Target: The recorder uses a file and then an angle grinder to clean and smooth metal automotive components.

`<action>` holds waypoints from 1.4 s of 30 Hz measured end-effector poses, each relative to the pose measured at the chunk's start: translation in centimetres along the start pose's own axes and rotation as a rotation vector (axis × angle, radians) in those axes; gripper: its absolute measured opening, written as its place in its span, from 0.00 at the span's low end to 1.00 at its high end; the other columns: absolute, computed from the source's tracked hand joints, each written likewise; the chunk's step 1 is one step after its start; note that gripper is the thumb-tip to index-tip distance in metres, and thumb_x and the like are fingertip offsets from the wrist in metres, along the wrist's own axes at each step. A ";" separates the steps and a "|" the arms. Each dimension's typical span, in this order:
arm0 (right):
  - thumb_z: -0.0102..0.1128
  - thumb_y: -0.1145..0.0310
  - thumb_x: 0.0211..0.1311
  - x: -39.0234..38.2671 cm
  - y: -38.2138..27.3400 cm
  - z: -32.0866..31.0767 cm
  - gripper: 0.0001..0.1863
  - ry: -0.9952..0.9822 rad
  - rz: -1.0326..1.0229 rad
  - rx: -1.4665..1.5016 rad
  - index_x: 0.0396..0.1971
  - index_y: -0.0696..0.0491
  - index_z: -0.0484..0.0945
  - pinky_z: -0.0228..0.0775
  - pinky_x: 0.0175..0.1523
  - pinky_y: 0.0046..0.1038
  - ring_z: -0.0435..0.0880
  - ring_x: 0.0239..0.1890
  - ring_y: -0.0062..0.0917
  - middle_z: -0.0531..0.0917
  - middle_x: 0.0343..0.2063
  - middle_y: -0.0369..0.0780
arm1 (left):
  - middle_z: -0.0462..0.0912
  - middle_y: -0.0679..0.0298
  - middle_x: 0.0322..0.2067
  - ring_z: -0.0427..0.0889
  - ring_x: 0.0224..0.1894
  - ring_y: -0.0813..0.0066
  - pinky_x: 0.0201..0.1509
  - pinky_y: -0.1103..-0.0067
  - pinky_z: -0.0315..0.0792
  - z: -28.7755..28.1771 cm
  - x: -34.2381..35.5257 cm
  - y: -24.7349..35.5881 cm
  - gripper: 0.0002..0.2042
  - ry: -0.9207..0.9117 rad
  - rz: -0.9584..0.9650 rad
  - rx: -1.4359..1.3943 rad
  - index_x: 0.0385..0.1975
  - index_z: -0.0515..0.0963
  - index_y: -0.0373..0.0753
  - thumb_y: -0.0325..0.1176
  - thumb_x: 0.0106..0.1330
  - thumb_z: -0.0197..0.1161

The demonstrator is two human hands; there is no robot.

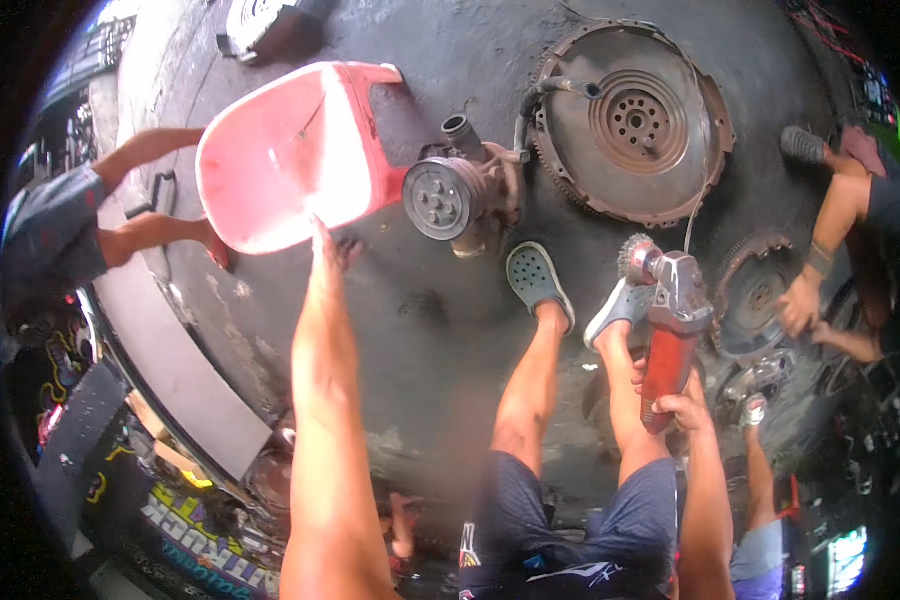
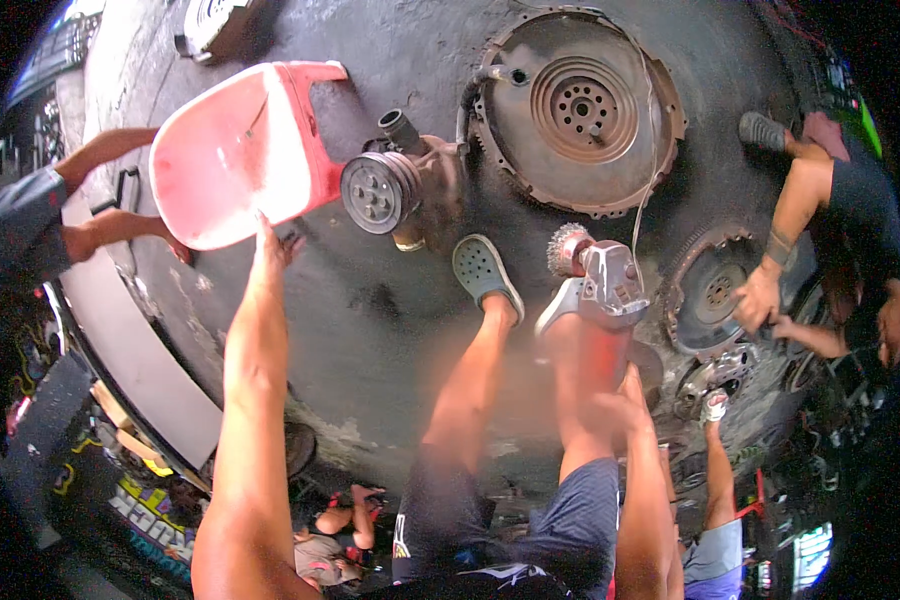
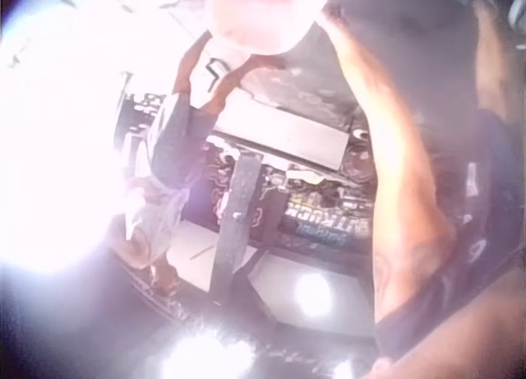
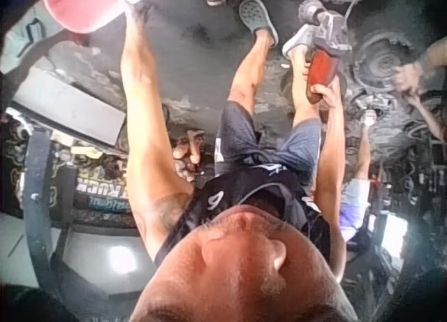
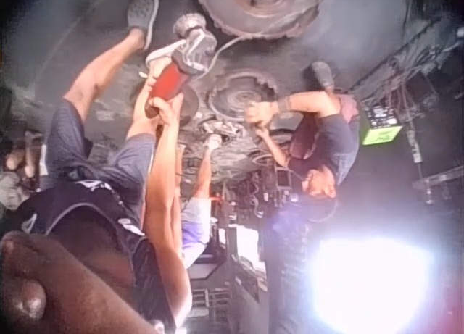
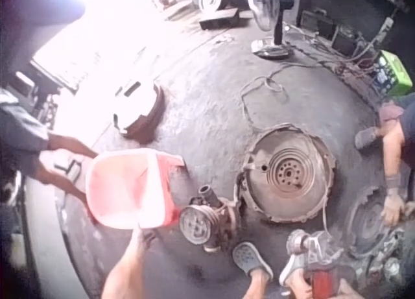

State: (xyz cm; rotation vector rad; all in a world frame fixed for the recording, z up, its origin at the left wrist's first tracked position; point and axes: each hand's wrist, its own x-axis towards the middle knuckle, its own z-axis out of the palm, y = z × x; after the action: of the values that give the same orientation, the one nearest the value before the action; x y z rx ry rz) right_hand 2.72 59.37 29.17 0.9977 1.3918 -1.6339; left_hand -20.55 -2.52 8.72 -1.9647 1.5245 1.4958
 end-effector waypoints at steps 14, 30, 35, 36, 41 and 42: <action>0.61 0.75 0.25 -2.1 -1.4 3.4 0.45 -0.031 -0.077 -0.299 0.58 0.65 0.70 0.83 0.53 0.38 0.86 0.47 0.37 0.82 0.49 0.48 | 0.76 0.48 0.57 0.83 0.51 0.52 0.51 0.57 0.83 -20.1 -2.7 -20.5 0.31 0.225 0.107 -0.378 0.63 0.66 0.26 0.50 0.74 0.55; 0.67 0.70 0.36 -6.3 -4.3 5.3 0.34 -0.054 -0.287 -0.463 0.52 0.61 0.77 0.79 0.49 0.29 0.86 0.42 0.26 0.85 0.43 0.42 | 0.83 0.62 0.44 0.79 0.36 0.72 0.45 0.76 0.78 -21.4 -24.9 -34.4 0.26 -0.170 -0.234 0.178 0.59 0.74 0.38 0.55 0.75 0.53; 0.72 0.68 0.37 -7.8 -0.4 9.2 0.35 0.173 -0.373 -0.400 0.53 0.58 0.77 0.74 0.54 0.29 0.83 0.46 0.26 0.84 0.42 0.39 | 0.84 0.49 0.48 0.85 0.49 0.56 0.56 0.68 0.77 -10.9 -41.4 -22.4 0.31 -0.483 0.486 0.524 0.51 0.75 0.29 0.55 0.65 0.68; 0.72 0.69 0.37 -7.7 1.1 10.6 0.35 0.190 -0.388 -0.240 0.53 0.58 0.76 0.74 0.54 0.30 0.83 0.47 0.27 0.83 0.43 0.39 | 0.82 0.46 0.50 0.84 0.53 0.54 0.57 0.66 0.77 -8.7 -44.1 -21.3 0.35 -0.587 0.533 0.626 0.54 0.72 0.28 0.56 0.63 0.70; 0.73 0.65 0.52 -6.1 6.3 17.4 0.35 0.239 -0.474 -0.204 0.59 0.61 0.70 0.70 0.59 0.31 0.79 0.54 0.27 0.80 0.50 0.41 | 0.80 0.39 0.51 0.84 0.51 0.45 0.56 0.62 0.76 -0.4 -48.7 -18.9 0.51 -0.501 0.475 0.812 0.58 0.56 0.29 0.58 0.48 0.80; 0.73 0.63 0.52 -5.8 7.2 19.5 0.34 0.223 -0.423 0.207 0.59 0.60 0.71 0.70 0.59 0.31 0.80 0.54 0.27 0.81 0.50 0.42 | 0.80 0.39 0.50 0.84 0.49 0.42 0.53 0.58 0.77 0.0 -48.1 -18.6 0.47 -0.499 0.493 0.816 0.57 0.56 0.29 0.54 0.50 0.79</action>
State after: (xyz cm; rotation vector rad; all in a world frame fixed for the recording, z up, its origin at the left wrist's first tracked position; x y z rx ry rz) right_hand 9.91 39.50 33.55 1.0809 1.6947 -2.0597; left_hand -1.97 33.21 40.86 -0.7365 1.9940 1.0898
